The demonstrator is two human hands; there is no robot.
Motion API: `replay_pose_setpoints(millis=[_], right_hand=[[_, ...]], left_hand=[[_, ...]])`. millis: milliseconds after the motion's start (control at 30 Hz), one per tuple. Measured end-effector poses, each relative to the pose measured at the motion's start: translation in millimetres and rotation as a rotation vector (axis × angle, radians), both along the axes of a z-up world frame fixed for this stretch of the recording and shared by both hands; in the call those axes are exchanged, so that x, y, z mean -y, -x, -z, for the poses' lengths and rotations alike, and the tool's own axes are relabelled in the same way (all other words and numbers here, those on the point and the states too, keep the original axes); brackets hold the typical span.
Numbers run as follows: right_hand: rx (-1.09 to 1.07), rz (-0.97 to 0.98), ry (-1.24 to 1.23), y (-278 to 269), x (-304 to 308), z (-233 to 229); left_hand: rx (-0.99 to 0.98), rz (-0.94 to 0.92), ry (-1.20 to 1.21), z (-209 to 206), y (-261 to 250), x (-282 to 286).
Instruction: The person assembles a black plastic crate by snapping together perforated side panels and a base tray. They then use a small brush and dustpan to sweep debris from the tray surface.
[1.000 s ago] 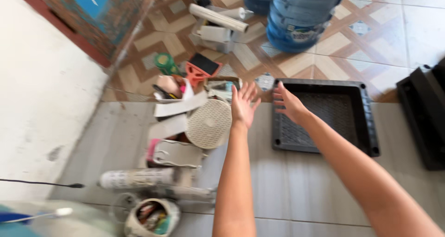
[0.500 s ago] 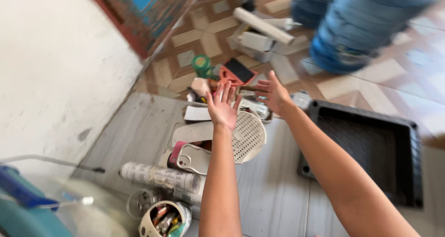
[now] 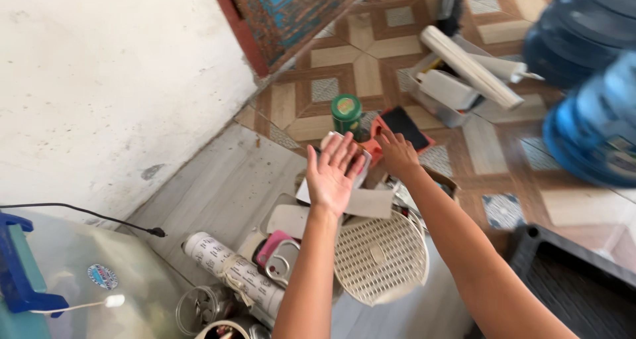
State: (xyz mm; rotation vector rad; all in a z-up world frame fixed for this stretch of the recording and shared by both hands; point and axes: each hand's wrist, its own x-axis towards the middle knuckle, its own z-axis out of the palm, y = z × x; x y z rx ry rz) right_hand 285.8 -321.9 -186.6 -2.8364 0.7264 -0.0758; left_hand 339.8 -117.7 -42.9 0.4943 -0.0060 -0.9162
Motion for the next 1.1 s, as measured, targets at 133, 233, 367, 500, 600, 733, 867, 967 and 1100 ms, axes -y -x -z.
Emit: replay_pose_setpoints(millis=[133,233,367,500,600,733,867,967,1100], right_hand=[[-0.226,-0.058,0.239,-26,-5,0],[-0.300,-0.111,0.295,-35,2,31],[-0.225,-0.273,0.503,-36,11,85],[-0.273,-0.307,0.510,-40,13,74],[-0.040,-0.264,0.478,-35,15,13],[0.257,-0.212,0.342,-2,0,-89],[0.519,-0.284,0.204,49,-40,-163],[0.558,-0.331,0.148,88,-84,-187],[0.487,-0.291,0.208,132,-133,-205]], left_hand=[[0.024,0.025,0.019,11,-6,-1],[0.009,0.034,0.019,18,-5,1],[-0.008,0.020,-0.018,23,-3,-9],[0.034,0.030,-0.055,27,-2,-25],[0.058,0.053,-0.125,30,-3,-32],[0.171,0.129,-0.193,36,4,-37],[0.330,0.177,-0.212,24,20,-19],[0.220,0.244,-0.179,11,46,0],[0.038,0.265,-0.068,5,79,11]])
